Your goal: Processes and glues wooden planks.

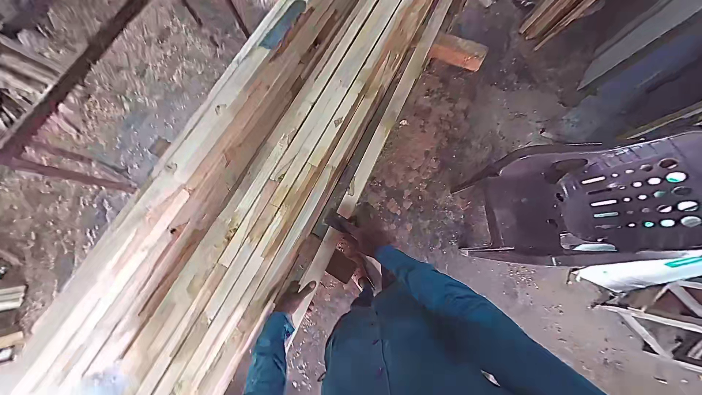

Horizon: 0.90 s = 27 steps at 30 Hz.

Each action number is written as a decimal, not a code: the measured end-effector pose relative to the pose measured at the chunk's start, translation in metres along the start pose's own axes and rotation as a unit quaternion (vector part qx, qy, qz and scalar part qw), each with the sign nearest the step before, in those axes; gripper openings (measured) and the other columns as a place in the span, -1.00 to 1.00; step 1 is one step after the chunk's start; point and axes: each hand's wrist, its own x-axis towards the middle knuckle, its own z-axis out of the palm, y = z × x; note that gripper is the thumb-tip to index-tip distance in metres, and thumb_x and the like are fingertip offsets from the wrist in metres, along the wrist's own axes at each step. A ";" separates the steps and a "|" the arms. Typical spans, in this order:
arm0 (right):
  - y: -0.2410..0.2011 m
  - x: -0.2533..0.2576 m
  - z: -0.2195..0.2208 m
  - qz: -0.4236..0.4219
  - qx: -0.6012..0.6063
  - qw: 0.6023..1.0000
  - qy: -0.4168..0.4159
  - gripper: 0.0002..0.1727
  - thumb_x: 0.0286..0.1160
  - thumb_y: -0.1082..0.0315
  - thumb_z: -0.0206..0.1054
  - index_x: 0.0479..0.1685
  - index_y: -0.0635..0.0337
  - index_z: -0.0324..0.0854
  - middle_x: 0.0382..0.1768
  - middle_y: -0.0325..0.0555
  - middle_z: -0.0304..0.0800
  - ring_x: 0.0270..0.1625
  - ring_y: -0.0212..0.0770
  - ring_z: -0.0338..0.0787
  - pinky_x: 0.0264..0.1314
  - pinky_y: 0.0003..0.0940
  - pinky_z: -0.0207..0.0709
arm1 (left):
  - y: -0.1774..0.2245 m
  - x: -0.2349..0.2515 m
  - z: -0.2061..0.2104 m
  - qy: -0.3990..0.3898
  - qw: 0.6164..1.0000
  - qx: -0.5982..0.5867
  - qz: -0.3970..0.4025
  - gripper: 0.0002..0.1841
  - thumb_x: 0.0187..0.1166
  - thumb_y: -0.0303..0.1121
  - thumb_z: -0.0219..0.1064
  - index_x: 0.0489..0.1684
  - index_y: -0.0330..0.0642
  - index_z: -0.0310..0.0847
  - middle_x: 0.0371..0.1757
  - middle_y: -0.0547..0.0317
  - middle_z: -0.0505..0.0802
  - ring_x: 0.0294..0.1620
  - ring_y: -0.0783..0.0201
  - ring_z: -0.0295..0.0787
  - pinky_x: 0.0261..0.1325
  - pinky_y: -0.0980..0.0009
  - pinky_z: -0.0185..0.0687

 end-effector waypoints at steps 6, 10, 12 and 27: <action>0.029 0.017 0.023 -0.022 0.020 0.996 -0.078 -0.47 0.80 0.08 0.16 0.74 -0.28 0.43 0.30 0.32 0.69 0.13 0.18 0.80 0.24 0.06 0.68 | -0.006 -0.007 0.010 0.136 0.979 0.153 -0.009 -0.16 0.43 0.47 0.30 0.42 -0.07 0.70 0.40 -0.09 0.80 0.46 -0.07 0.71 0.54 -0.26 0.49; 0.078 0.011 0.012 -0.044 -0.048 0.984 -0.167 -0.44 0.85 0.02 0.07 0.81 -0.23 0.33 0.11 0.34 0.79 0.16 0.30 0.80 0.30 0.20 0.62 | -0.003 -0.026 0.039 0.301 0.939 0.161 0.027 -0.18 0.42 0.46 0.31 0.40 -0.07 0.69 0.37 -0.12 0.80 0.50 -0.15 0.64 0.61 -0.33 0.31; 0.098 -0.008 0.001 0.019 -0.084 0.972 -0.220 -0.42 0.85 0.08 0.07 0.85 -0.28 0.24 0.20 0.33 0.77 0.20 0.29 0.80 0.30 0.21 0.63 | -0.008 -0.033 0.063 0.358 0.919 0.160 0.033 -0.18 0.52 0.43 0.23 0.50 -0.07 0.63 0.42 -0.19 0.76 0.55 -0.22 0.58 0.71 -0.28 0.18; 0.053 0.128 -0.144 -0.267 -0.212 0.883 -0.323 -0.45 0.73 -0.18 0.18 0.59 -0.25 0.62 0.03 0.10 0.91 0.16 0.17 0.87 0.28 0.23 0.63 | 0.035 -0.036 0.103 0.495 0.867 -0.013 -0.050 -0.32 0.51 0.06 0.52 0.50 -0.18 0.57 0.61 -0.40 0.50 0.71 -0.26 0.35 0.73 -0.10 0.29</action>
